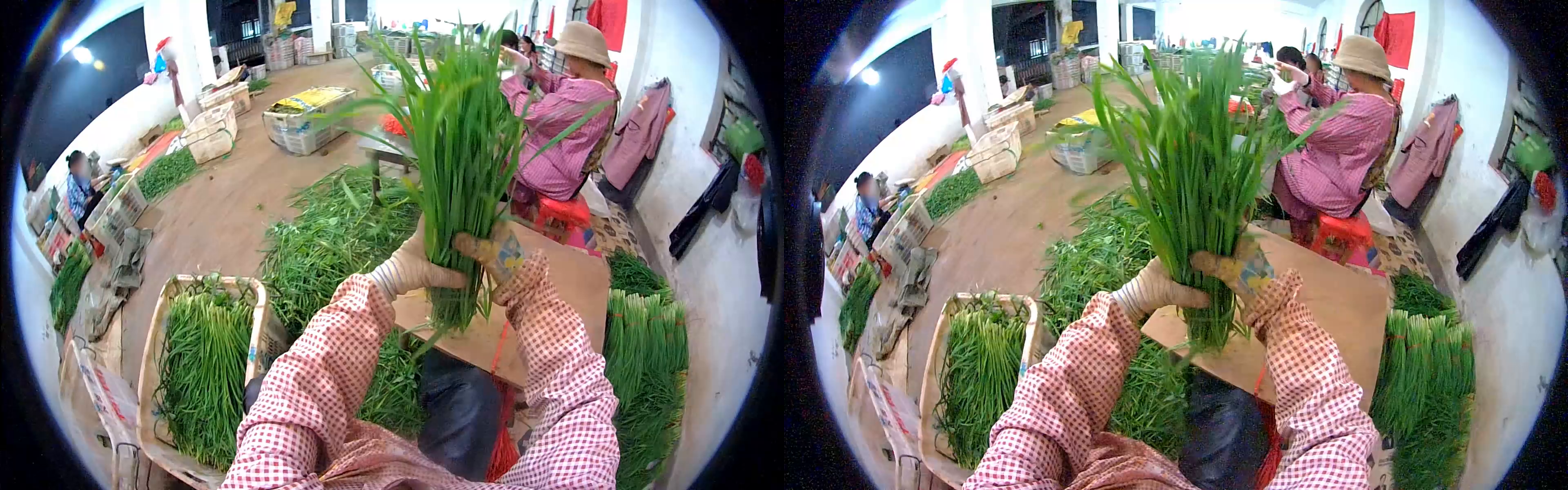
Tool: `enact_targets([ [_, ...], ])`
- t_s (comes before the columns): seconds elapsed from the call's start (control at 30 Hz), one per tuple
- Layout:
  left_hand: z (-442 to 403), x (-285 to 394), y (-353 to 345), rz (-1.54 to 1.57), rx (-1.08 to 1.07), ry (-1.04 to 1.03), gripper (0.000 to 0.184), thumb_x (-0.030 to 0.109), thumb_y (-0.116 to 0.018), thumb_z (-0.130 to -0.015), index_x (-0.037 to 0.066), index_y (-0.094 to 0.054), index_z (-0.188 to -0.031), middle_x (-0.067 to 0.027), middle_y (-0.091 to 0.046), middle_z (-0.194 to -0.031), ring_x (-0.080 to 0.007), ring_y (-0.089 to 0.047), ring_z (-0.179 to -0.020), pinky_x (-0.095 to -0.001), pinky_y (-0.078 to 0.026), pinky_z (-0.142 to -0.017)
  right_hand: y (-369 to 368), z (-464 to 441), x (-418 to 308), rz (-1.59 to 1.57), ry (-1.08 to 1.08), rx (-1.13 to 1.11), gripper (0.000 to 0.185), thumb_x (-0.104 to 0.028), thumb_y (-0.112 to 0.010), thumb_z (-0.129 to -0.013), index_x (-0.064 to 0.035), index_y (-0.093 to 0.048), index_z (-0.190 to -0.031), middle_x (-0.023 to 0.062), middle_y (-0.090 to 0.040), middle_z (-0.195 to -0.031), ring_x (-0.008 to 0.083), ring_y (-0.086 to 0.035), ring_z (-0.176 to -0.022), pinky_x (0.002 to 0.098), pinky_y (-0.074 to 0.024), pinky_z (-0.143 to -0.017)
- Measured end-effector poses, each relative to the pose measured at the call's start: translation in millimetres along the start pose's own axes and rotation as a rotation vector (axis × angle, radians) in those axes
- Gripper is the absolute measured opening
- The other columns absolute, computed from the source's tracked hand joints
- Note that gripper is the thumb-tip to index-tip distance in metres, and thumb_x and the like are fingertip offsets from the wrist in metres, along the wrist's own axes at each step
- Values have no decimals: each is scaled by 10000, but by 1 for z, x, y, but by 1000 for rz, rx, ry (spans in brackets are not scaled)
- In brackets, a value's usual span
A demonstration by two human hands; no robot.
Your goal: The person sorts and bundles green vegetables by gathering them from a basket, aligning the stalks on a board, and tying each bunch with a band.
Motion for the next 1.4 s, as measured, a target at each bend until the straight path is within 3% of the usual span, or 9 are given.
enact_targets([
  [0.23, -7, -8, -17, -198, -53, 0, 640, 186, -850, -674, 78, -581, -1245, -68, -616, -1229, -212, -571, -1111, -352, -450, -980, 14, -2, 66, -247, 16, -120, 851, -326, -862, -683, -35, -447, -1366, 125, -536, -1325, 236, -505, -1216, 408, -387, -1053],
  [0.27, -11, -7, -18, -269, -10, -56, 623, 230, -826, -707, 85, -572, -1258, -76, -611, -1238, -223, -563, -1129, -355, -433, -998, -5, -17, 61, -795, 123, 467, 789, -305, -815, -715, -49, -452, -1366, 129, -548, -1307, 253, -515, -1209, 408, -382, -1061],
  [0.37, 3, -10, -18, -375, 45, -99, 633, 323, -775, -762, 108, -530, -1304, -100, -585, -1273, -246, -534, -1173, -368, -377, -1044, -15, -21, 105, -1181, 911, 586, 686, -240, -718, -773, -51, -447, -1373, 158, -525, -1320, 281, -491, -1238, 447, -413, -1033],
  [0.47, 16, -2, -20, -851, 291, 63, 636, 315, -782, -733, 100, -522, -1272, -142, -591, -1250, -295, -550, -1163, -383, -413, -1003, 5, -13, 71, 122, 114, 103, 671, -295, -678, -820, -47, -424, -1389, 164, -474, -1368, 312, -429, -1289, 479, -416, -1024],
  [0.67, 112, 78, 3, -1114, 203, 74, 621, 247, -800, -690, -5, -534, -1192, -205, -608, -1138, -348, -597, -1032, -409, -483, -903, -56, -40, 26, -324, 170, 24, 595, -344, -513, -962, -31, -339, -1438, 203, -415, -1412, 332, -443, -1259, 455, -438, -1007],
  [0.8, 195, 59, 49, -147, 253, 542, 386, 231, -705, -827, 21, -589, -1130, -96, -628, -1049, -173, -601, -889, -335, -512, -794, -95, -21, 1, 771, 488, -274, 644, -468, -542, -904, -39, -429, -1371, 176, -480, -1357, 314, -497, -1209, 465, -448, -976],
  [0.93, 254, 3, 37, 711, 360, 602, 291, 209, -646, -850, 35, -613, -1081, -111, -644, -1044, -169, -608, -874, -351, -517, -776, -196, 24, -4, 77, 669, -654, 530, -270, -654, -725, -128, -542, -1223, 117, -604, -1181, 283, -580, -1109, 472, -438, -984],
  [1.03, 283, -32, 16, 892, 400, 514, 313, 199, -633, -846, 26, -602, -1106, -124, -649, -1042, -186, -619, -875, -362, -525, -784, -253, 109, 2, 907, 829, -720, 546, -219, -650, -757, -231, -531, -1290, 83, -596, -1210, 270, -540, -1195, 496, -355, -1076],
  [1.4, 293, -82, -15, 1134, 367, 493, 402, 162, -588, -833, -6, -562, -1197, -172, -669, -1035, -248, -659, -880, -402, -554, -812, -219, 172, 23, 364, 621, -748, 367, -199, -670, -791, -122, -629, -1147, 154, -540, -1263, 316, -509, -1211, 475, -476, -904],
])
Point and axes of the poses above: each hand's wrist, its own z-axis away from the middle knuckle, its own y-axis out of the back of the hand, x = y × z, the point moved 4 cm from there along -z, towards the middle knuckle
